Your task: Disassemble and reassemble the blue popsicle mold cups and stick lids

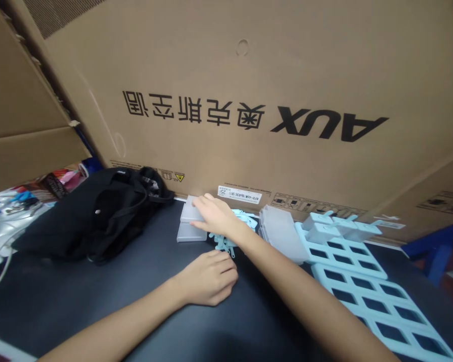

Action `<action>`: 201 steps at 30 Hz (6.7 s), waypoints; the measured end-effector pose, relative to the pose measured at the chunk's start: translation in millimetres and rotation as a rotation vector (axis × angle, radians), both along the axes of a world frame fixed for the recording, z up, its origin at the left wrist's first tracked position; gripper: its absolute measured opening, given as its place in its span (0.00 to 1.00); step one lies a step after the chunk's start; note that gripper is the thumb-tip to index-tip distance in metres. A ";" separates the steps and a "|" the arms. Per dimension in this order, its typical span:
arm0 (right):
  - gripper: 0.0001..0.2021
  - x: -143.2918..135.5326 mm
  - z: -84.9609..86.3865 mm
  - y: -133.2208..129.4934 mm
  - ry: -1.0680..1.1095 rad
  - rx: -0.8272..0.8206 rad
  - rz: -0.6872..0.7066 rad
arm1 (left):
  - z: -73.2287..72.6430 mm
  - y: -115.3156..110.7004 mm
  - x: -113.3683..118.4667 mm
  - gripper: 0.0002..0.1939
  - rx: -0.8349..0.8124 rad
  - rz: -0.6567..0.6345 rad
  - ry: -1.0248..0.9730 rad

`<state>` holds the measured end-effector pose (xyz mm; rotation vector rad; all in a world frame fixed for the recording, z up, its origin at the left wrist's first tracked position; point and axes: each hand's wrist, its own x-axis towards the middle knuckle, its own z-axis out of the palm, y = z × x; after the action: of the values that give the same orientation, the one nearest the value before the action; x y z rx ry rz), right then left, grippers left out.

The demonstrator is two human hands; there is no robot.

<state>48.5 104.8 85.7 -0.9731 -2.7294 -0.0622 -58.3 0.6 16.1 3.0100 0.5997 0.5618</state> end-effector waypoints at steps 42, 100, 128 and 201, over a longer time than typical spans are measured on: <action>0.33 302.4 -55.6 -88.1 0.487 -0.222 -1.171 | -26.4 90.5 -94.8 0.18 -0.357 0.740 -0.640; 0.10 162.2 16.5 -167.4 0.514 -0.286 -0.763 | 100.1 6.3 32.9 0.22 -0.544 0.256 -0.324; 0.25 132.4 -45.7 -184.9 0.668 -0.823 -0.758 | 57.1 110.9 27.2 0.15 -0.829 0.654 -0.397; 0.12 132.6 -31.5 -189.3 0.900 -1.076 -0.494 | 23.1 14.4 -98.8 0.08 -0.141 0.659 -0.381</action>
<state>181.1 -84.5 54.2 -1.3867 -1.5197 1.4609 -157.2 15.0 39.2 2.4216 1.5144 1.0212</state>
